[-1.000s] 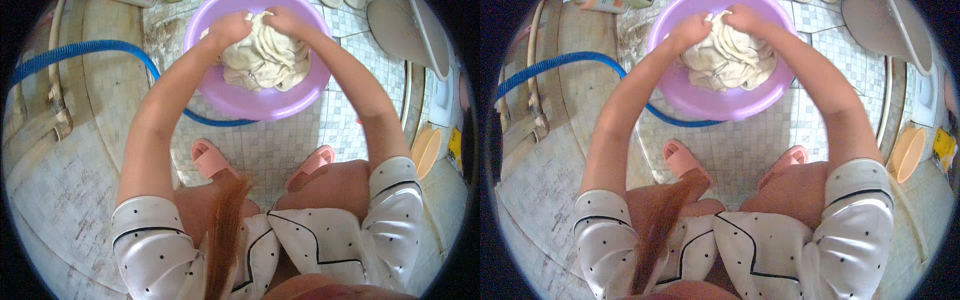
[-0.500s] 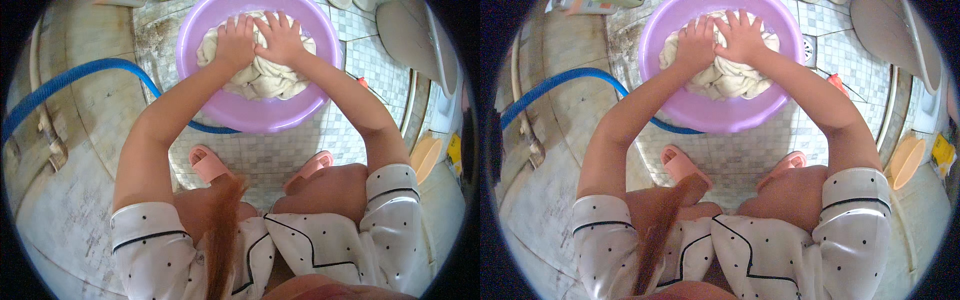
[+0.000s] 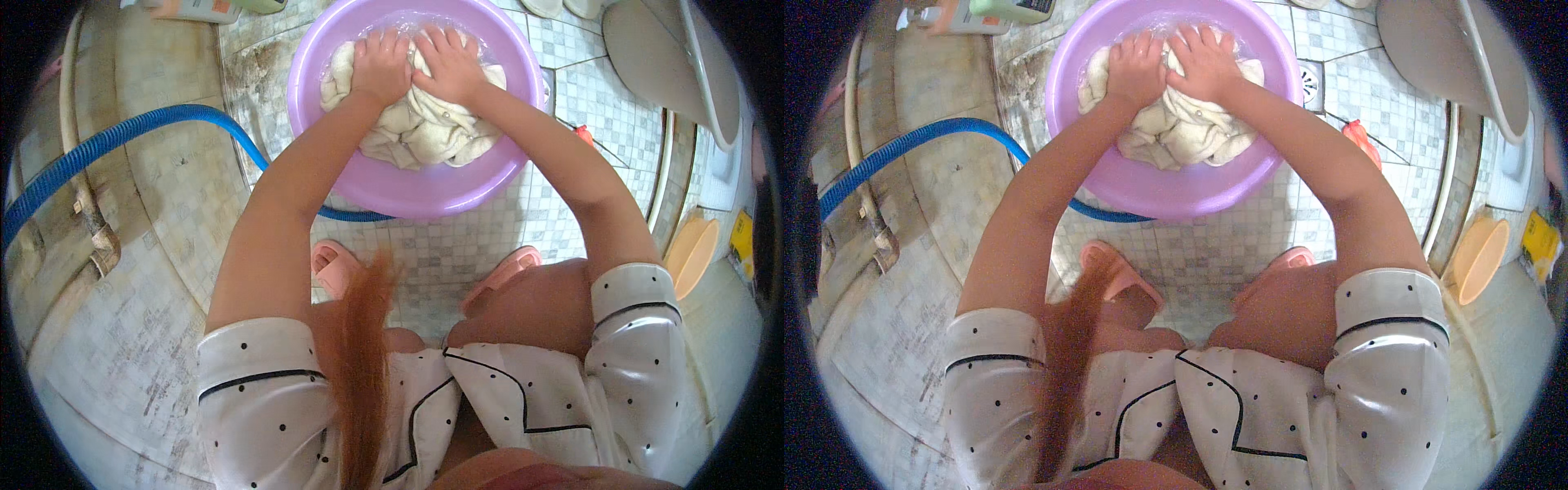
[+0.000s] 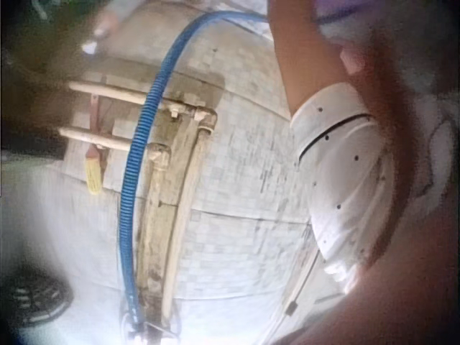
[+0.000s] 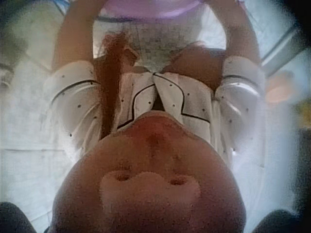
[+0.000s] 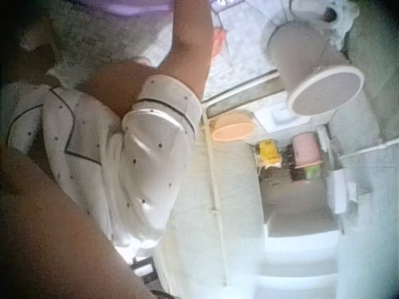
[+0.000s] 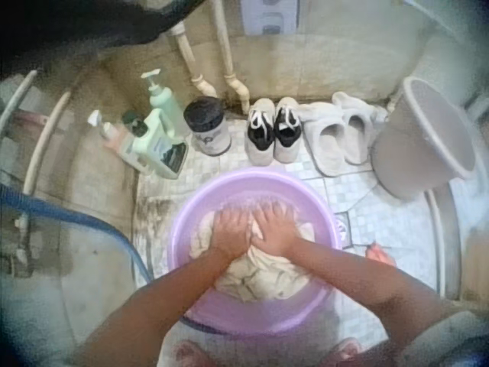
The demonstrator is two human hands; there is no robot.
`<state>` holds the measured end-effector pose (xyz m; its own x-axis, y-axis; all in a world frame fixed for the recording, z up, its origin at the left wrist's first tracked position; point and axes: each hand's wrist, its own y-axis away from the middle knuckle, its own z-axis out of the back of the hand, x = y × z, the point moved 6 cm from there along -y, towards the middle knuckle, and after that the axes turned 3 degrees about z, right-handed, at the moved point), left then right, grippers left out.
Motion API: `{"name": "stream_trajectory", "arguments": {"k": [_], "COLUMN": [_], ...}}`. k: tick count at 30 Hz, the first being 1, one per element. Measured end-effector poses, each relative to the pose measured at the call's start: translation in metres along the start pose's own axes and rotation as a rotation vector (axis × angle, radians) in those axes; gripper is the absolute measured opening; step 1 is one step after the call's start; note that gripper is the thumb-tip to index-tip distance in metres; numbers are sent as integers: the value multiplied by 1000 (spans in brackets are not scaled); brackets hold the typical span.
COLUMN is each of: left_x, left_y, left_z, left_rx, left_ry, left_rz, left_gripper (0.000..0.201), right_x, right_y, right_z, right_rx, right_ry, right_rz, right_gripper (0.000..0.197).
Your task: The person washes white clothes by hand in a purple basin filled with soapy water, scrubbing the fabric and placing items into a beige bucket.
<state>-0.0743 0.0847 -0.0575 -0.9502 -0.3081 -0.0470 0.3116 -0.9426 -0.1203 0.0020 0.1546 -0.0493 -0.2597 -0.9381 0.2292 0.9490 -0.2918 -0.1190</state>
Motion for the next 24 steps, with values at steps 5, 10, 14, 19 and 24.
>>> {"name": "stream_trajectory", "arguments": {"k": [5,10,14,19,24], "left_x": [4,-11,-32,-29,24], "left_y": [33,71,88,49,-9], "left_z": [50,76,91,85,35], "left_rx": [-216,214,461,687,279], "left_ry": [221,311,312,341,301], "left_rz": [28,-85,-156,19,352], "left_gripper": [29,23,19,24,39], "right_x": [9,9,31,28,-28], "right_y": [54,90,93,94,41], "right_z": [39,50,79,72,57], "right_rx": [-89,122,269,595,112], "right_ry": [-168,-352,-294,-382,-371], "right_rz": [8,-54,42,114,-266], "right_gripper": [36,19,14,23,29]}}
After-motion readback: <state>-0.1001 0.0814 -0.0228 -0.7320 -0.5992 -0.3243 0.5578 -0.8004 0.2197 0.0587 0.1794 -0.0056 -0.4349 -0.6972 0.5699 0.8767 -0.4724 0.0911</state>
